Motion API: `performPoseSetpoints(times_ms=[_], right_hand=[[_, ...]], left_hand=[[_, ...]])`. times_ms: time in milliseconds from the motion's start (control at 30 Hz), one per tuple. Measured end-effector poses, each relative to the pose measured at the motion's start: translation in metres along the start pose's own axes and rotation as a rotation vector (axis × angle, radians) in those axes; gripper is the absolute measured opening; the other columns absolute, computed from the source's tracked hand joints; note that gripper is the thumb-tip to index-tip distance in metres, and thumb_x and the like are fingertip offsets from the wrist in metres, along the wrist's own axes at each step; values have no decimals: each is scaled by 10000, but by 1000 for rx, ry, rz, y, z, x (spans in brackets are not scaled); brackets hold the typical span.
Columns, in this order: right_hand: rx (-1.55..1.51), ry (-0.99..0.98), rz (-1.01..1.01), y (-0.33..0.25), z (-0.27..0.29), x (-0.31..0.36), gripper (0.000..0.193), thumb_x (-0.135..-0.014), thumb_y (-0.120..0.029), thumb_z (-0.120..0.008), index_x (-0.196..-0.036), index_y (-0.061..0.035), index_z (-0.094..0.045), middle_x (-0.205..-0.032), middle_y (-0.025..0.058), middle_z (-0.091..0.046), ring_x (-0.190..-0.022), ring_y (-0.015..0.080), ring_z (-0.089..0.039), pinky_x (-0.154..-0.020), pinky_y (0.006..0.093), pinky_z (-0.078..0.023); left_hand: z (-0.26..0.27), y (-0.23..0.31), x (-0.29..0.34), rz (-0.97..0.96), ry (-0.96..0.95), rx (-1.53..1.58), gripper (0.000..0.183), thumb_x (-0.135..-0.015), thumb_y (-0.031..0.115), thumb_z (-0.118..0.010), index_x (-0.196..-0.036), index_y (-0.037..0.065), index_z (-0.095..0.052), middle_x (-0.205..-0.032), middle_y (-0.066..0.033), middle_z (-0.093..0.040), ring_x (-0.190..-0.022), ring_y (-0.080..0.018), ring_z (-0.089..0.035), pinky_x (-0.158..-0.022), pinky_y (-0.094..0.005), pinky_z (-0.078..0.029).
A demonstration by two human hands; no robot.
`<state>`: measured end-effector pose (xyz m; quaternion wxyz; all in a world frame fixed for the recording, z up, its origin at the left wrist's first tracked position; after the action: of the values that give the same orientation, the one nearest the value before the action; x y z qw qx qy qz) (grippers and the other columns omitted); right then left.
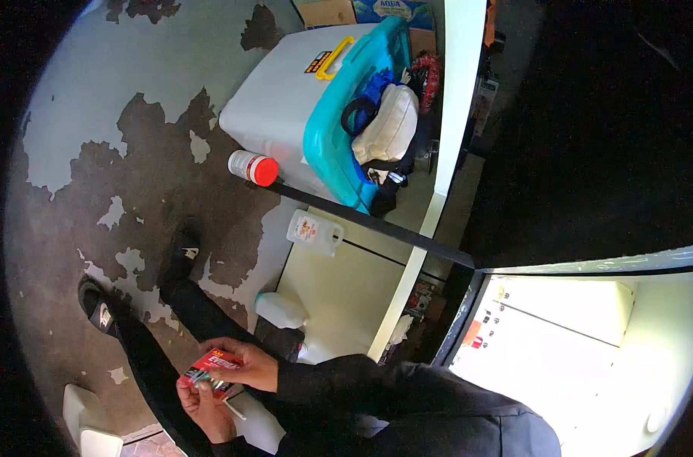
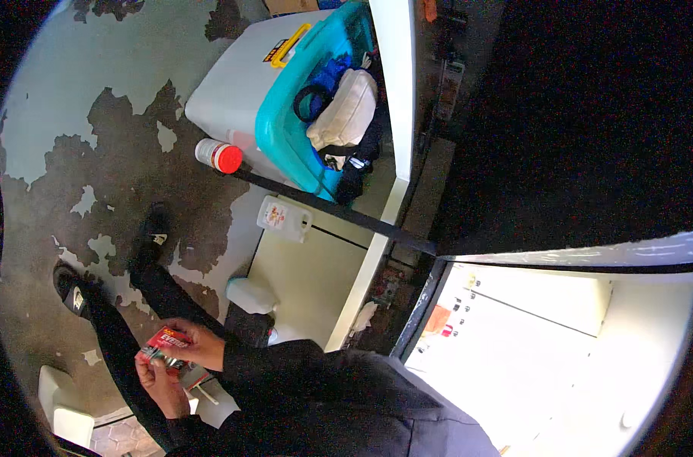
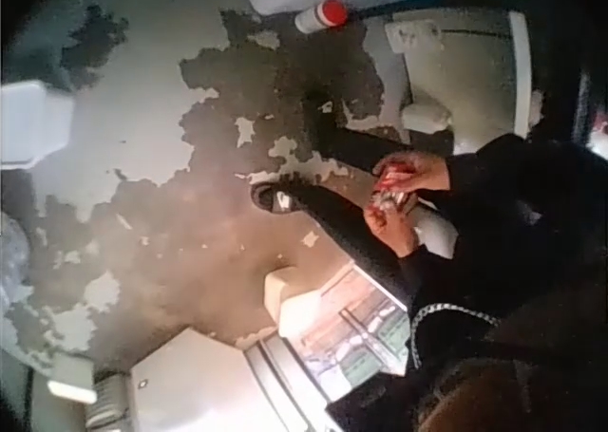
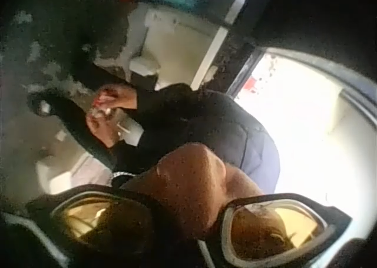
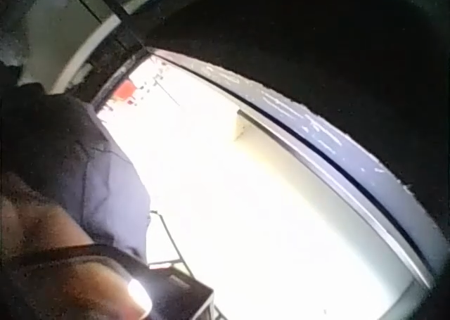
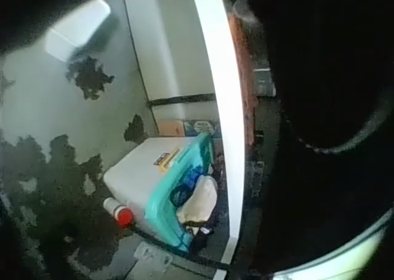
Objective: Grinding coffee beans, weighing grounds on a scale, and preparing espresso.
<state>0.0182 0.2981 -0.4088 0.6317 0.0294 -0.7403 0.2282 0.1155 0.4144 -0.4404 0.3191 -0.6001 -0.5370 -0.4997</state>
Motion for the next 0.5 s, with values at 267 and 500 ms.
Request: performPoseSetpoints(times_ms=[267,500], right_hand=[[326,-321,-241,5,11,3,358,-980,-274,-725,-1243,-38,-664,-1095,47,-716,-982,101,-647,-907,285,-543],[-69,-43,-60,-69,55,35,499,-979,-273,-725,-1399,-80,-537,-1291,96,-648,-1137,206,-663,-936,374,-595]], left_hand=[[25,-2,-4,-15,-26,-309,296,-990,151,-700,-1245,59,-582,-1150,-38,-679,-1006,-141,-655,-901,-323,-535],[11,-10,-8,-19,-143,-38,538,-1063,498,-480,-1383,69,-530,-1265,-61,-624,-1102,-151,-614,-941,-303,-487]])
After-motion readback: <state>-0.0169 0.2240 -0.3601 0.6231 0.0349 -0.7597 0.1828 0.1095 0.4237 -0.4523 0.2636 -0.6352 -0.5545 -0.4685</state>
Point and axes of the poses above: each hand's wrist, its own x-axis away from the middle knuckle, its own z-axis out of the back of the hand, y = z × x, the point moved 6 cm from there along -x, towards the middle knuckle
